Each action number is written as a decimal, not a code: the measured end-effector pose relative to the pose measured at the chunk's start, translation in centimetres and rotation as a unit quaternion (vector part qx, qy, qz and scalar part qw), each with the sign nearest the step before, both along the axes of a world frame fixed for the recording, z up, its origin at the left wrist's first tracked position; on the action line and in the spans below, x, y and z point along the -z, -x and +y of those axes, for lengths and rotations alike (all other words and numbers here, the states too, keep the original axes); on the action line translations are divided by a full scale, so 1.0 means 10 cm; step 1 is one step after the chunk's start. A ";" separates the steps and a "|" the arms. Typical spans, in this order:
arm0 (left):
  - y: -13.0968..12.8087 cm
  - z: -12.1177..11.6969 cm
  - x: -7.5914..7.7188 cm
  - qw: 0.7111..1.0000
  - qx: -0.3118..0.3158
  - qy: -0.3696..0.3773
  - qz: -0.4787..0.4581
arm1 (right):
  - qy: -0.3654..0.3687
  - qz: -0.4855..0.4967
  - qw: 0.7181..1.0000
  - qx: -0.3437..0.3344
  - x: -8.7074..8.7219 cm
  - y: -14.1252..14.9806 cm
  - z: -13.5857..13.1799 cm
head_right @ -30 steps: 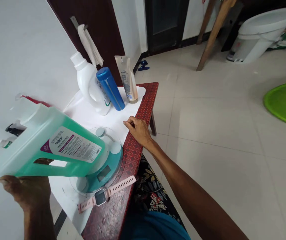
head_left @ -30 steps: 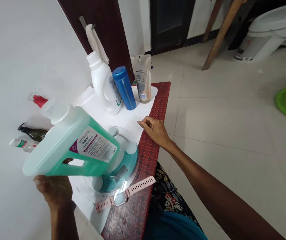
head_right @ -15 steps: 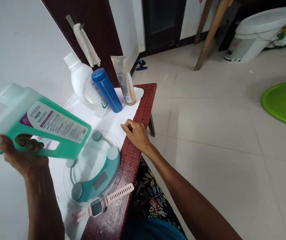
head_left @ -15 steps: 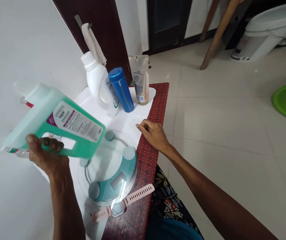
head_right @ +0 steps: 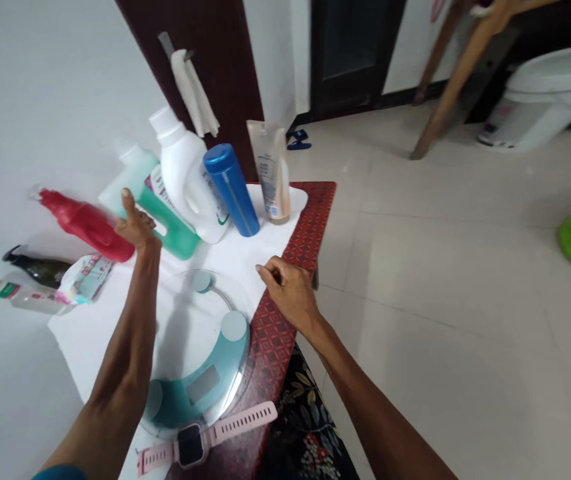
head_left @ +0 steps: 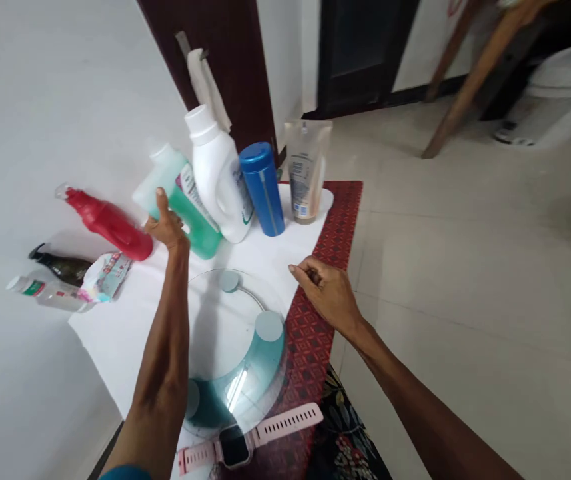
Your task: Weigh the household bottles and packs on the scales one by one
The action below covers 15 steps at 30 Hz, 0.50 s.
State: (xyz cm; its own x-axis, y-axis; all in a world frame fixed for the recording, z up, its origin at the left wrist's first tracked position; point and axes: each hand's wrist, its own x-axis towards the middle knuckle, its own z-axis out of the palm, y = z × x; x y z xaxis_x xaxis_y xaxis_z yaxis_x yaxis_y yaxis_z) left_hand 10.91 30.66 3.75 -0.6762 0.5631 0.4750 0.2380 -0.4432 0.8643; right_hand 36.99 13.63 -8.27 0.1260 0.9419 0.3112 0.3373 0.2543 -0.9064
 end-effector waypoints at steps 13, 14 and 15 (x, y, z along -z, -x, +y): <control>0.94 -0.35 0.15 0.983 -0.031 0.067 0.165 | 0.032 -0.042 0.998 0.026 -0.07 0.01 -0.05; 1.12 -0.40 0.13 0.983 -0.066 0.061 0.158 | 0.031 -0.044 0.998 0.028 -0.08 0.02 -0.05; 1.29 -0.43 0.10 0.982 -0.096 0.056 0.153 | 0.032 -0.044 0.998 0.030 -0.08 0.02 -0.05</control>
